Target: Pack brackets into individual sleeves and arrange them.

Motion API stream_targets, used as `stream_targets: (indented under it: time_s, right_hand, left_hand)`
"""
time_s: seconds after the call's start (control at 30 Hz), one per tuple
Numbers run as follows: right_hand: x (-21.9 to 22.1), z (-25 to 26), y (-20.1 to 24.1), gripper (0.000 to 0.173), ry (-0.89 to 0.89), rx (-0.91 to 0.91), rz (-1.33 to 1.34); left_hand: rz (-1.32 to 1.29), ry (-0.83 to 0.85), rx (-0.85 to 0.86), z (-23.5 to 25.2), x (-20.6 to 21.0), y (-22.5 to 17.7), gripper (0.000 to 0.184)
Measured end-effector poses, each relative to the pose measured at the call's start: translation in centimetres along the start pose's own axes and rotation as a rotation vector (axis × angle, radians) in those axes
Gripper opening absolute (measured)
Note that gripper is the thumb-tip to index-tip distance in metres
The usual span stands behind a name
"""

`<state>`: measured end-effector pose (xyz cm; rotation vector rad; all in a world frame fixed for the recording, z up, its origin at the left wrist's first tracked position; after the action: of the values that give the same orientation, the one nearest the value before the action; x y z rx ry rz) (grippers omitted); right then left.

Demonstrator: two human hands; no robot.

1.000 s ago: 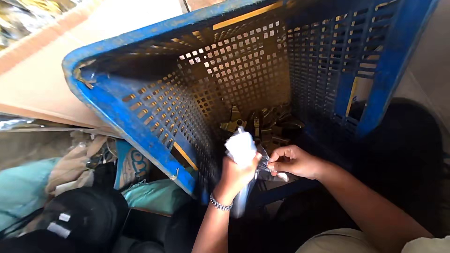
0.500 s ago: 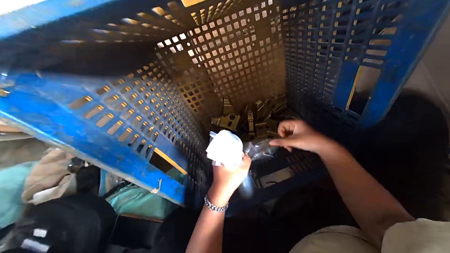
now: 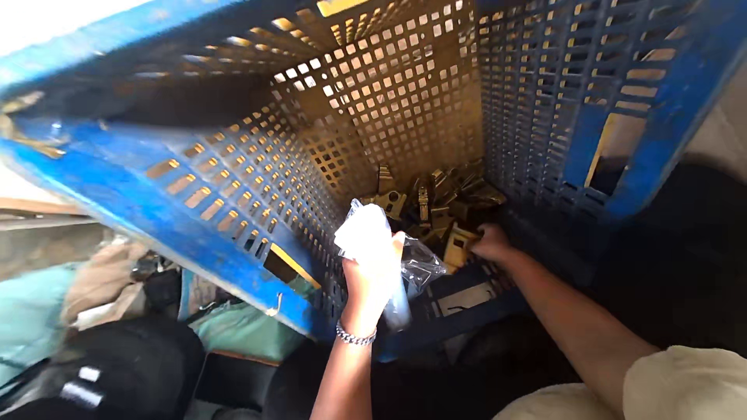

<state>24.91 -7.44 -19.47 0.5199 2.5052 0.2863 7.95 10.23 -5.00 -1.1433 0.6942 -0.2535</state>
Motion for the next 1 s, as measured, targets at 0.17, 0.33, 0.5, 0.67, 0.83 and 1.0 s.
stream_targets:
  time_s: [0.17, 0.33, 0.5, 0.67, 0.83, 1.0]
  right_hand:
    - [-2.5, -3.1, -0.8, 0.048, 0.139, -0.058, -0.395]
    - [-4.4, -9.1, -0.2, 0.059, 0.248, -0.236, 0.153]
    - [-5.5, -12.0, 1.9, 0.05, 0.683, -0.672, 0.834]
    - [-4.7, -15.9, 5.6, 0.046, 0.603, -0.789, 0.631]
    - [-4.7, -16.2, 4.9, 0.057, 0.675, -0.621, 0.506]
    - [-0.7, -15.6, 6.5, 0.047, 0.048, -0.819, 0.211]
  left_hand:
    - [0.011, -0.039, 0.046, -0.2, -1.0, -0.2, 0.048]
    - [0.013, -0.056, 0.01, 0.0, -1.4, -1.0, 0.045]
    - [-0.029, -0.095, 0.098, -0.3, -1.5, -1.0, 0.046]
    - [-0.056, -0.128, 0.212, -0.7, -1.2, -0.9, 0.042]
    - [-0.115, -0.153, 0.204, -0.6, -1.3, -1.1, 0.042]
    - [-0.437, -0.066, -0.179, -0.5, -0.5, -2.0, 0.037]
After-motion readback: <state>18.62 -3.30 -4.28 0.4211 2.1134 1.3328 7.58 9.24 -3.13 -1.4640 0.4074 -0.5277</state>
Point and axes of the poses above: each hand's wrist, its own z-axis towards the middle knuckle, its own x-axis out of the palm, y = z × x, the point moved 3 cm from there along z, towards the middle knuckle, and after that the axes turned 14 degrees about x, right-handed, at the moved point
